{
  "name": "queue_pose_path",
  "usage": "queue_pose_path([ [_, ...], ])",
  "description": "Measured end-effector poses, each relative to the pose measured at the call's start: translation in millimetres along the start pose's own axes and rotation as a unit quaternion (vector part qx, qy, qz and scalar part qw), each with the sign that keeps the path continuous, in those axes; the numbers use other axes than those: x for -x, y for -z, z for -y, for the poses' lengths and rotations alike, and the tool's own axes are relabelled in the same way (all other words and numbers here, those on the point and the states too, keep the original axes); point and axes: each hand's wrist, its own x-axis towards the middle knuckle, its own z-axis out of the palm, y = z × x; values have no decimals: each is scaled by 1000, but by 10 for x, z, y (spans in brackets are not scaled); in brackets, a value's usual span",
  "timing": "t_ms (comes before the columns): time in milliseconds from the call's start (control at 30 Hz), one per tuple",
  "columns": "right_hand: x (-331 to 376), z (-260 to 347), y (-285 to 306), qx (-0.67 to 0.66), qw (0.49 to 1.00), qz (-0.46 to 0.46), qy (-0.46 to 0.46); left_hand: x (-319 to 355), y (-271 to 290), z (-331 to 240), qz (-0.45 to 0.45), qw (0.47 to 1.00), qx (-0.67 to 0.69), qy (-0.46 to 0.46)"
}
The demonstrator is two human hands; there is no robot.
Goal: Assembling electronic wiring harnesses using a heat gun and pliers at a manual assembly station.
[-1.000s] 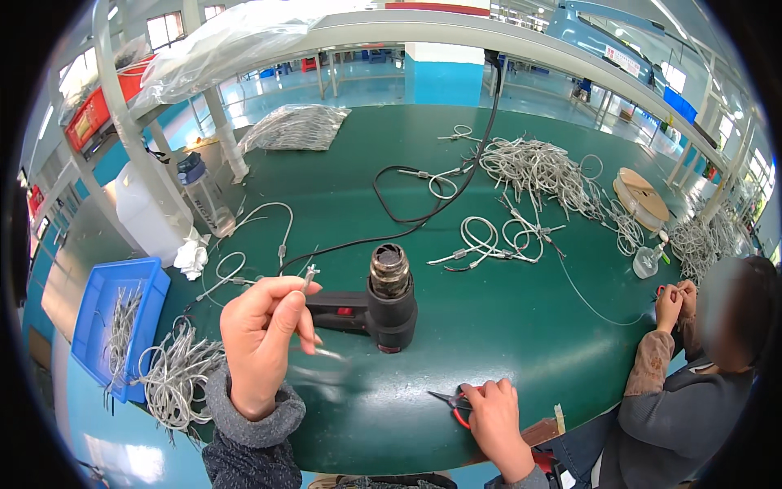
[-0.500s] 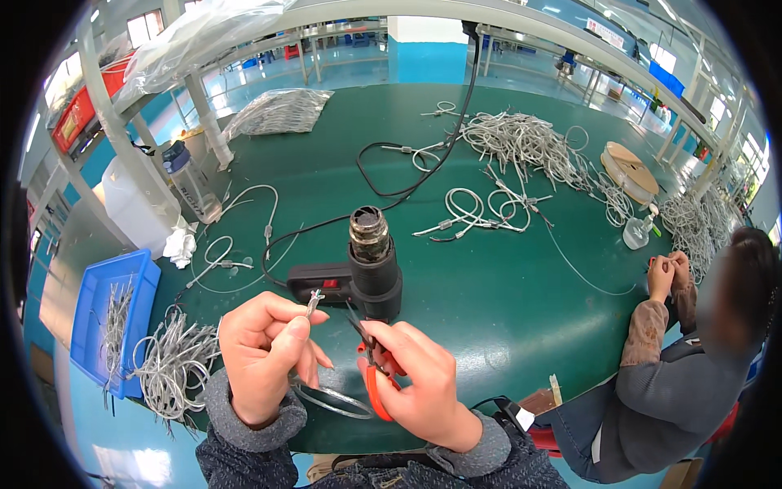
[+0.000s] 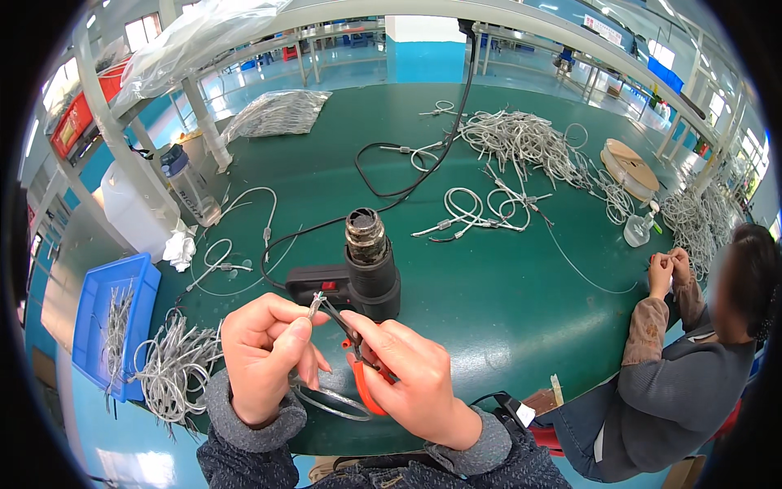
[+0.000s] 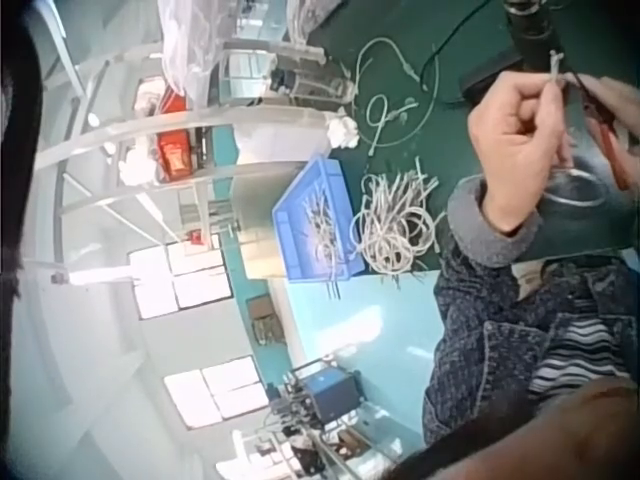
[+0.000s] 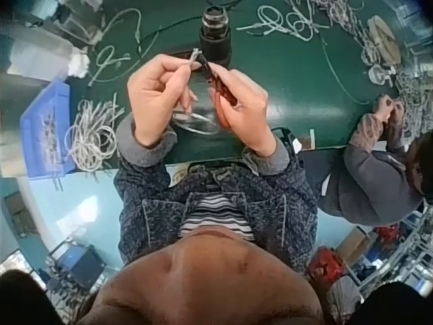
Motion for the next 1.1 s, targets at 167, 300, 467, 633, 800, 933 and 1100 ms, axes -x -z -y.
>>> queue_pose_path([
  [167, 4, -16, -8, 9, 1000, 1, 1, -12, -7, 0, 1, 1000, -3, 7],
  [300, 14, -15, -12, 14, 1000, 0, -2, -27, -41, -39, -14, 999, -31, 13],
  [467, 16, -12, -2, 23, 1000, 3, -3, -27, -16, -25, -16, 999, -49, 1],
  [633, 13, -5, 13, 29, 999, 9, -10, -36, 4, -9, -20, 997, -71, -16],
  [800, 11, 6, 26, 35, 999, 20, -12, -42, 20, -12, -28, 995, -90, -23],
  [933, 10, 11, 39, 40, 999, 28, -12, -33, 20, -38, -34, 995, -95, -7],
  [1100, -5, 25, 65, 57, 998, 36, -5, -35, 54, -36, -22, 992, -125, -8],
])
